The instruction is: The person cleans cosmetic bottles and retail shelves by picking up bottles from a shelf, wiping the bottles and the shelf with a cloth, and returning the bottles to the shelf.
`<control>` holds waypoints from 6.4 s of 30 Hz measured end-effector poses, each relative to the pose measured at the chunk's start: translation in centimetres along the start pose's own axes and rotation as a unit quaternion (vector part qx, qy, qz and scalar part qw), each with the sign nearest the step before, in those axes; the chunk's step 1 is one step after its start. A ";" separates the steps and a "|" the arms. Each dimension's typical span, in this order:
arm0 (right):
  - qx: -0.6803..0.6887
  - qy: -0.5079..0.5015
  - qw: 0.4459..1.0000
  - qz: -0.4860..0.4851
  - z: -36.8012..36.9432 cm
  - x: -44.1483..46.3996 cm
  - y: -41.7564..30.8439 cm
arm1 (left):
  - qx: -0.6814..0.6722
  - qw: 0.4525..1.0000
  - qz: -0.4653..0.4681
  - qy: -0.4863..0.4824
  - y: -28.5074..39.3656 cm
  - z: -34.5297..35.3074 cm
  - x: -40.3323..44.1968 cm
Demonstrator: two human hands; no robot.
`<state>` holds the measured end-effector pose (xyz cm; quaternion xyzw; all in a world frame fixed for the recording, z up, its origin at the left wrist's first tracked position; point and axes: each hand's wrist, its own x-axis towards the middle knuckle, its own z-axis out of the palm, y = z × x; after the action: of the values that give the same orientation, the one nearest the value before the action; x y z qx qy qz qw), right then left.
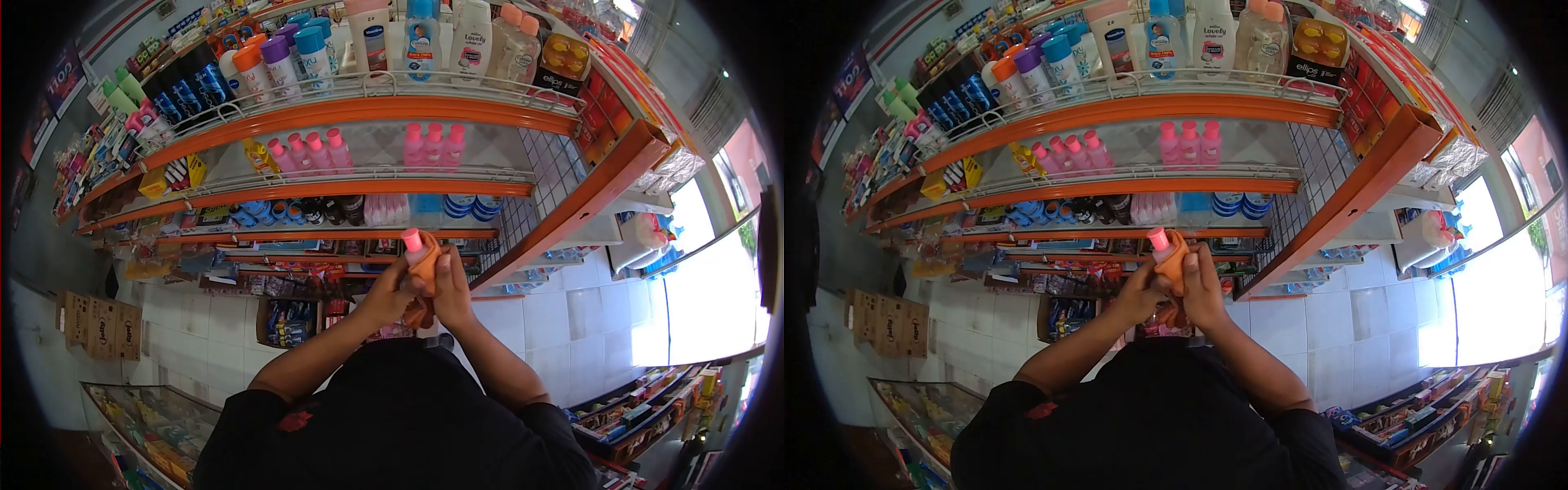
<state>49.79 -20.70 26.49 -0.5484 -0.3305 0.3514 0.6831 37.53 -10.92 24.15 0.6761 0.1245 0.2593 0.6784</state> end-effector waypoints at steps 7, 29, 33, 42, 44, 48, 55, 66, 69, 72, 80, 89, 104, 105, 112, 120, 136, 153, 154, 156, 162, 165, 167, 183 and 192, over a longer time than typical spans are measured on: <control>0.214 -0.136 0.955 0.156 -1.2 0.1 0.5 | -0.126 0.989 0.077 -0.013 3.3 -3.0 2.8; -0.422 -0.088 0.864 -0.259 -1.7 1.0 -2.7 | 0.178 0.978 0.100 0.044 5.4 -4.4 3.1; -0.309 -0.167 0.907 -0.233 -2.7 1.3 -2.8 | 0.204 0.969 0.135 -0.001 6.7 -4.6 3.0; -0.304 -0.161 0.907 -0.241 -2.7 1.2 -4.1 | 0.219 0.969 0.112 -0.019 7.4 -4.3 3.3; -0.370 -0.111 0.868 -0.312 -2.5 1.2 -3.6 | 0.197 0.980 0.017 0.016 7.5 -3.5 2.9; -0.205 -0.138 0.958 -0.148 -2.7 0.8 -3.2 | 0.274 0.948 0.158 0.021 7.0 -4.3 3.5; -0.048 -0.223 0.974 0.008 -4.2 0.9 -2.5 | 0.296 0.942 0.143 -0.070 8.5 -5.7 2.9; -0.427 -0.042 0.850 -0.305 -1.2 0.6 -2.9 | 0.315 0.943 -0.073 0.080 8.1 -3.0 3.3; -0.343 -0.049 0.908 -0.235 -1.6 0.5 -2.4 | 0.271 0.958 -0.089 0.028 7.9 -3.6 3.3; -0.149 -0.081 0.984 -0.062 -2.2 0.2 -2.6 | 0.246 0.968 -0.007 -0.045 8.7 -4.1 2.9; -0.214 -0.057 0.966 -0.130 -2.5 -0.4 -3.3 | 0.324 0.939 0.097 -0.068 7.1 -4.7 3.1; -0.238 -0.016 0.956 -0.171 -0.4 -1.4 -3.2 | 0.275 0.955 0.043 0.096 6.3 -1.6 3.1; 0.025 -0.027 0.981 -0.188 -1.7 -0.3 -2.8 | -0.031 0.997 0.067 0.005 3.9 2.0 0.6; 0.031 -0.025 0.981 -0.188 -1.6 -0.3 -2.9 | -0.077 0.996 0.047 0.000 4.2 2.1 0.5; -0.176 0.031 0.941 -0.287 -1.3 -0.2 -5.1 | 0.057 0.992 0.094 0.067 5.9 0.8 1.7; -0.322 0.065 0.882 -0.337 -2.4 0.2 -7.7 | 0.024 0.996 0.067 0.053 5.5 0.1 1.3; -0.429 -0.047 0.850 -0.302 1.6 -2.9 -9.9 | 0.359 0.911 0.192 0.064 7.0 -0.6 2.4; -0.349 -0.031 0.894 -0.280 -1.8 -1.4 -11.4 | 0.264 0.947 0.179 0.033 5.8 -0.7 1.0; -0.353 -0.038 0.890 -0.285 -1.4 -1.4 -10.8 | 0.249 0.952 0.175 0.028 5.9 -0.7 0.9; -0.371 -0.029 0.866 -0.335 -1.2 -1.0 -9.2 | 0.218 0.961 0.167 0.018 6.1 -0.5 1.0; -0.358 0.072 0.822 -0.436 -1.4 -0.9 -7.3 | 0.004 0.998 0.065 0.004 5.8 0.9 -0.5; -0.335 0.100 0.834 -0.426 -1.0 -1.4 -7.4 | -0.040 0.999 -0.005 -0.001 5.0 0.8 -1.1; -0.328 0.113 0.821 -0.453 -1.0 -1.5 -7.2 | -0.045 0.999 0.000 -0.004 5.3 0.9 -1.2; -0.311 0.137 0.864 -0.371 -3.5 -1.2 -5.4 | -0.201 0.978 0.028 0.059 9.6 -3.4 3.7; -0.260 0.156 0.910 -0.282 -5.2 -1.9 -4.5 | -0.223 0.970 0.065 0.075 8.7 -5.7 5.2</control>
<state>53.66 -25.69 29.86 -0.6386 -0.4401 -0.0447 0.6297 37.27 -3.77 33.35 0.4929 0.0698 0.3735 0.7827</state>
